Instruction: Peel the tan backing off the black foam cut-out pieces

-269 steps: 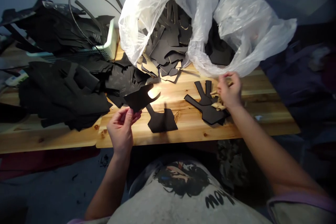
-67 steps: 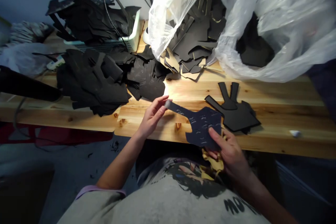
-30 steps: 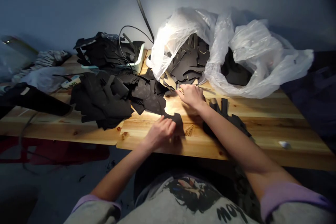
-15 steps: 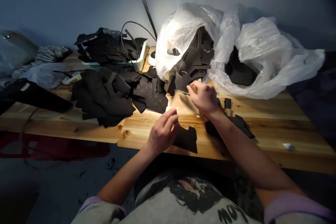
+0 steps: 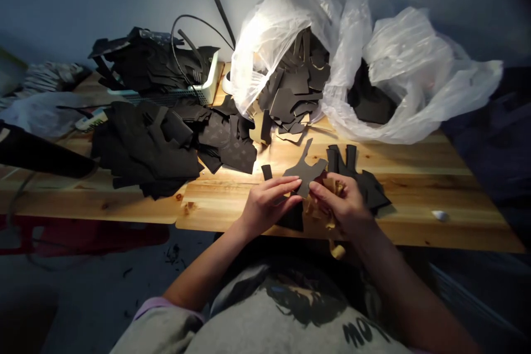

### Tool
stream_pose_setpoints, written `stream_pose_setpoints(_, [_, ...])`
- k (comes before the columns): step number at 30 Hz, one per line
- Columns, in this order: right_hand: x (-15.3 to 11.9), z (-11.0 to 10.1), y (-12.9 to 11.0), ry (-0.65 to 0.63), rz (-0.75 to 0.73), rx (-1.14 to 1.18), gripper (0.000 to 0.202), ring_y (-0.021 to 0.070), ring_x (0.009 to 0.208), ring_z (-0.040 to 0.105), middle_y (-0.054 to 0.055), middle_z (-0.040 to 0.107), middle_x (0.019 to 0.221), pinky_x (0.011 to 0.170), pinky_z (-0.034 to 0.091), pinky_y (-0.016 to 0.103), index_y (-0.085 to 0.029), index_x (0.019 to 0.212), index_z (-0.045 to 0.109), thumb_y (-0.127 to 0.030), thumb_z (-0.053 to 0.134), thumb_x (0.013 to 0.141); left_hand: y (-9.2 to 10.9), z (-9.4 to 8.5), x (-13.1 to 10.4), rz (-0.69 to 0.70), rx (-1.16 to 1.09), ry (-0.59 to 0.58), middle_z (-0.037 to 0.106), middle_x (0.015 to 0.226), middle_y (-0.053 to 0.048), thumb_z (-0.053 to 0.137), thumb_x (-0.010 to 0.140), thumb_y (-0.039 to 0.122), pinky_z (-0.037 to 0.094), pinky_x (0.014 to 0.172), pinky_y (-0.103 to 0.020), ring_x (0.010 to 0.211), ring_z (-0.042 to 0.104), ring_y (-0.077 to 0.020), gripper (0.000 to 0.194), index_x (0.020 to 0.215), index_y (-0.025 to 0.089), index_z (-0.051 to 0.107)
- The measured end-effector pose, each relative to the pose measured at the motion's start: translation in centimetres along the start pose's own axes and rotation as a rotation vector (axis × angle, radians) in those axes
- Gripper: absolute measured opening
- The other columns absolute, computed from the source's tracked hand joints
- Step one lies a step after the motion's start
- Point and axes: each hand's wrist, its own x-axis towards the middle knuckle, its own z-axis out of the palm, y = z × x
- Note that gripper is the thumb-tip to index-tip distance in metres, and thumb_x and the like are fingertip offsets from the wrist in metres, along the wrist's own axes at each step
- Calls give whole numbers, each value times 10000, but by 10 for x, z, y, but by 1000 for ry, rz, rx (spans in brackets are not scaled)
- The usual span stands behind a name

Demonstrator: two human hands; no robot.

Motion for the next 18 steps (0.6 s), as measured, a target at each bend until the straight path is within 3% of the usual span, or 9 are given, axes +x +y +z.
stream_pose_setpoints(5, [-8,21,-15,28,-28,89,385,78,427,366,-49,455,493,409,331,204,-186,645,564,-457,718,870,22,2,2,-277,-340,84,778,963,-70,798,851,281,638,704,-275,810,752,-191,182,1006,189,776])
stream_pose_setpoints(8, [-9,27,-17,33,-29,87,385,81,427,383,-50,452,493,422,340,206,-190,640,550,-457,713,863,29,0,1,-411,-515,66,776,930,-66,810,837,314,632,711,-282,798,747,-197,194,978,185,779])
stream_pose_setpoints(14, [-14,30,-8,44,6,105,373,80,437,350,-51,439,488,425,302,205,-194,623,536,-440,720,835,33,-4,-1,-539,-519,34,756,899,-83,757,877,408,614,719,-283,787,717,-190,250,841,161,739])
stream_pose_setpoints(18, [-20,28,-3,95,127,252,354,75,415,334,-58,408,480,401,274,199,-202,612,494,-407,722,789,27,-9,-5,-656,-583,102,699,779,-34,755,865,476,618,657,-264,673,676,-147,333,781,166,667])
